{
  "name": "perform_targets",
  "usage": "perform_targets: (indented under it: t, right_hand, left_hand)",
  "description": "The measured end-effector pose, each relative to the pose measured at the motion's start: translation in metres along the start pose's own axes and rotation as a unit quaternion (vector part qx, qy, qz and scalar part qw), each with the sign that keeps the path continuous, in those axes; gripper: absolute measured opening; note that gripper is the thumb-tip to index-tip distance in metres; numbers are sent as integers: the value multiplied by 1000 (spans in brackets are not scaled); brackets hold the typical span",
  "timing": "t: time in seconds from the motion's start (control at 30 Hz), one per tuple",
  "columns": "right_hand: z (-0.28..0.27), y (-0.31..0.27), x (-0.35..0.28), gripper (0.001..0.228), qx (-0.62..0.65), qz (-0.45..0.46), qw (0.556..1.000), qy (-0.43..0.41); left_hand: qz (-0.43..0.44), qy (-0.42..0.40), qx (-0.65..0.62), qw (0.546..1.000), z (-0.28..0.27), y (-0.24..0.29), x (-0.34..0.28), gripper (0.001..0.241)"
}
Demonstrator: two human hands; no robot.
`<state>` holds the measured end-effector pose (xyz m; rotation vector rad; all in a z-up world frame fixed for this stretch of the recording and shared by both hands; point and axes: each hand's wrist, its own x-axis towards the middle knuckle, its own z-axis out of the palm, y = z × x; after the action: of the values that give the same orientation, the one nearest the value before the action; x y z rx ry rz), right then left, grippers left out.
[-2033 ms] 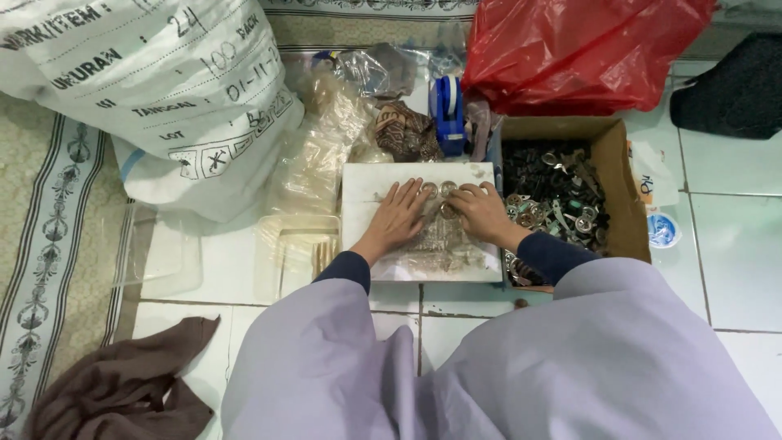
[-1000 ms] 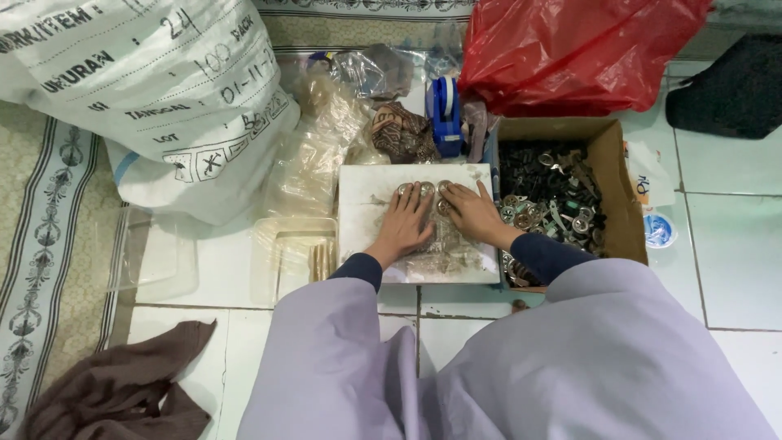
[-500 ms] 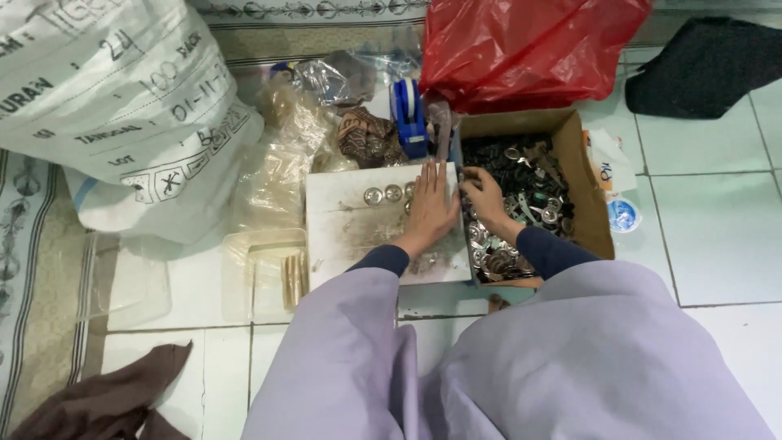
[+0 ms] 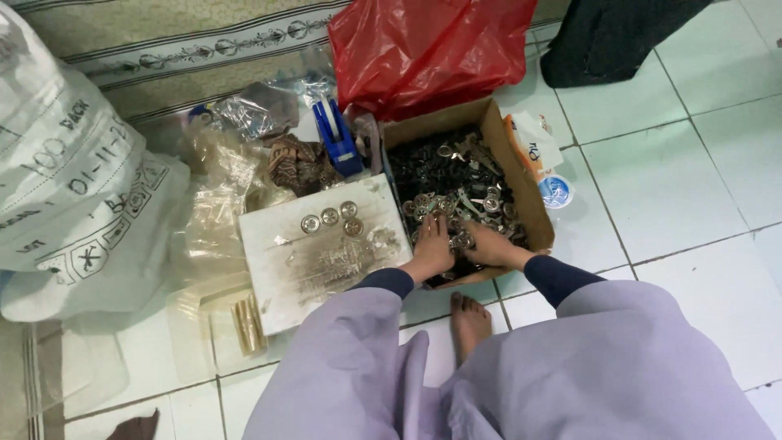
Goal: The person is sorting and packing small metal components from a cardboard box into individual plastic bags.
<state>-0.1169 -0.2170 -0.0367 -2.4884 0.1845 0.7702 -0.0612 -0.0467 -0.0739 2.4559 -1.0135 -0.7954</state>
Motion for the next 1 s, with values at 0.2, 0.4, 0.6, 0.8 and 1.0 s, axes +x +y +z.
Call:
perform_targets:
  t: [0.2, 0.4, 0.6, 0.8, 1.0]
  right_hand:
    - [38, 9, 7, 71, -125, -18, 991, -34]
    - [25, -2, 11, 64, -253, -50, 966, -35]
    - [37, 18, 23, 34, -356, -128, 925, -1]
    - [16, 6, 25, 25, -237, -78, 968, -28]
    - [-23, -23, 18, 29, -128, -33, 991, -31]
  left_hand:
    - [50, -91, 282, 954, 110, -50, 56, 105]
    - [89, -21, 325, 941, 112, -44, 50, 79]
    - [112, 16, 269, 956, 121, -52, 55, 56]
    - [73, -13, 86, 994, 55, -25, 20, 33]
    - [65, 31, 2, 997, 8, -11, 4, 71]
